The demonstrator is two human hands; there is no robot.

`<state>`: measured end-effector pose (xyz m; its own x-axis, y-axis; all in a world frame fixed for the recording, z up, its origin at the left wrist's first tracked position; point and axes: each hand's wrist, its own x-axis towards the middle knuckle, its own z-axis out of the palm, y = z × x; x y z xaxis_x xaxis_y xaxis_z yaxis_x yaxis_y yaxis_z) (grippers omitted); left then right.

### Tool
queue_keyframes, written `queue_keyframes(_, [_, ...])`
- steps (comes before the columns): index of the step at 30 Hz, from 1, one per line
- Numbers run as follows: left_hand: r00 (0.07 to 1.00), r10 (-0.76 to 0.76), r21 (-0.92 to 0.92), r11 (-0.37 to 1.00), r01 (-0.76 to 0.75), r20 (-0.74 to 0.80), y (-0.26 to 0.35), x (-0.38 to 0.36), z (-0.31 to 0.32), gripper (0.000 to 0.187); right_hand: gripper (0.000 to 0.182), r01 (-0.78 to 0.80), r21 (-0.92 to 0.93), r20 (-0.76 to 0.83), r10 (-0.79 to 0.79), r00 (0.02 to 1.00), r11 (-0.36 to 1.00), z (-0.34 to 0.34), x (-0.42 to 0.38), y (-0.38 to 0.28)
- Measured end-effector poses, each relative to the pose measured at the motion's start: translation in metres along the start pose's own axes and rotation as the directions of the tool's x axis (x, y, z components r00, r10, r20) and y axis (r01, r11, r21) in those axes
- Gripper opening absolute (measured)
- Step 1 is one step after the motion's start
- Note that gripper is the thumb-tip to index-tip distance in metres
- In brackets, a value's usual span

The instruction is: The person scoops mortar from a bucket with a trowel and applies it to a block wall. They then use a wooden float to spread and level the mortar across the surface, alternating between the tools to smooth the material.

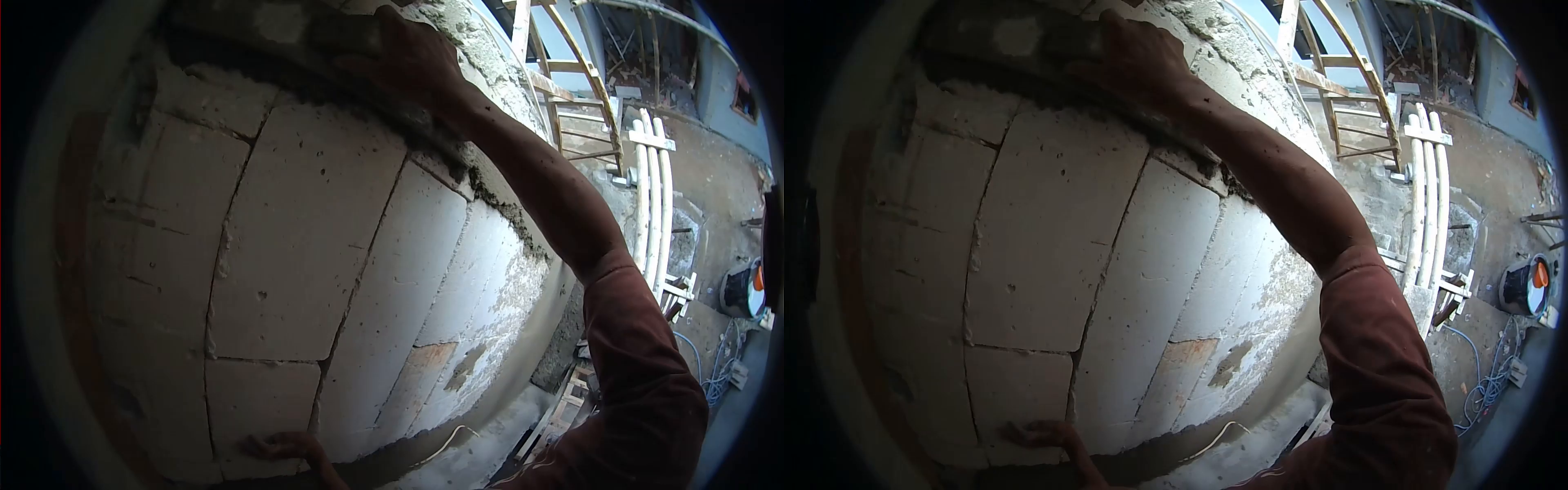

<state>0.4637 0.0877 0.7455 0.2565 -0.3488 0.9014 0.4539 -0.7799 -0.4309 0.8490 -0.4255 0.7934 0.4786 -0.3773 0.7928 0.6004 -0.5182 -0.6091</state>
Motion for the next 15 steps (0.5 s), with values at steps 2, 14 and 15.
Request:
queue_keyframes(2, [1.000, -0.007, 0.015, 1.000, 0.007, 0.019, 0.002, -0.003, -0.003, 0.040, 0.060, -0.086, -0.038, 0.100, 0.090, 0.991, 0.996, -0.010, -0.016, 0.006])
queue_keyframes(14, [0.999, -0.014, 0.039, 0.999, 0.013, 0.029, 0.004, 0.000, -0.001, 0.041, 0.059, -0.143, 0.003, 0.143, 0.141, 0.980, 0.990, -0.011, -0.016, 0.003])
queue_keyframes(15, [1.000, -0.015, 0.014, 1.000, 0.014, 0.025, 0.002, -0.002, -0.002, 0.041, 0.062, -0.086, 0.034, 0.084, 0.083, 0.993, 0.996, -0.007, 0.006, -0.009])
